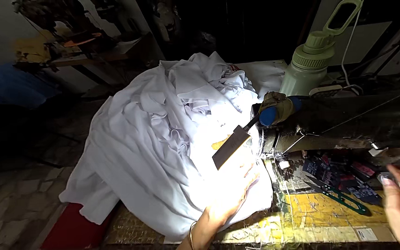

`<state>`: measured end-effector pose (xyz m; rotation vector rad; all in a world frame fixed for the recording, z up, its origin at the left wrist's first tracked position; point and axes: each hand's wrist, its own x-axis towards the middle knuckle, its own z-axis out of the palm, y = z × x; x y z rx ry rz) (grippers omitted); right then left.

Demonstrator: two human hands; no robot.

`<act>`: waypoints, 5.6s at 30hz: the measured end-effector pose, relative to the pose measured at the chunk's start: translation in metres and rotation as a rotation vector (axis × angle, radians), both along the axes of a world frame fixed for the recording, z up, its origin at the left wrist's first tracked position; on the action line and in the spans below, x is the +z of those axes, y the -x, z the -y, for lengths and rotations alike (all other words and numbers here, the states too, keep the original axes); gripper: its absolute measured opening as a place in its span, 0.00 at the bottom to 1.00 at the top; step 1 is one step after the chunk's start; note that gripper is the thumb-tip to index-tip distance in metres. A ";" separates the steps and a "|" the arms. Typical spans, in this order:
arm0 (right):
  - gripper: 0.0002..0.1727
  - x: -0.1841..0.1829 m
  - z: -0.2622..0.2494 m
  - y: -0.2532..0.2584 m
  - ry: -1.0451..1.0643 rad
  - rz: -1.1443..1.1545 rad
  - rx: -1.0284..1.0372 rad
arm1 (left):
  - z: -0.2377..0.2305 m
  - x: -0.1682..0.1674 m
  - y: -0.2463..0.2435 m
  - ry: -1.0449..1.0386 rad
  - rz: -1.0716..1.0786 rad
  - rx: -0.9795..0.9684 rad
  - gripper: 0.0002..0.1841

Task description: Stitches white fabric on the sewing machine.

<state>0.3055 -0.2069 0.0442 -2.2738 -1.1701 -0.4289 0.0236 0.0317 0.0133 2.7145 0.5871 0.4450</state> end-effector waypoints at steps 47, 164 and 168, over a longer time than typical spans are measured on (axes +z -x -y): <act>0.11 -0.080 0.027 0.177 -0.215 -0.104 0.653 | -0.030 -0.013 0.112 -0.133 -0.038 0.352 0.31; 0.14 -0.061 -0.029 0.148 -0.180 0.028 0.669 | 0.060 0.005 0.016 0.765 0.252 0.326 0.08; 0.14 -0.060 -0.030 0.149 -0.181 0.024 0.660 | 0.057 0.012 0.014 0.801 0.188 0.326 0.07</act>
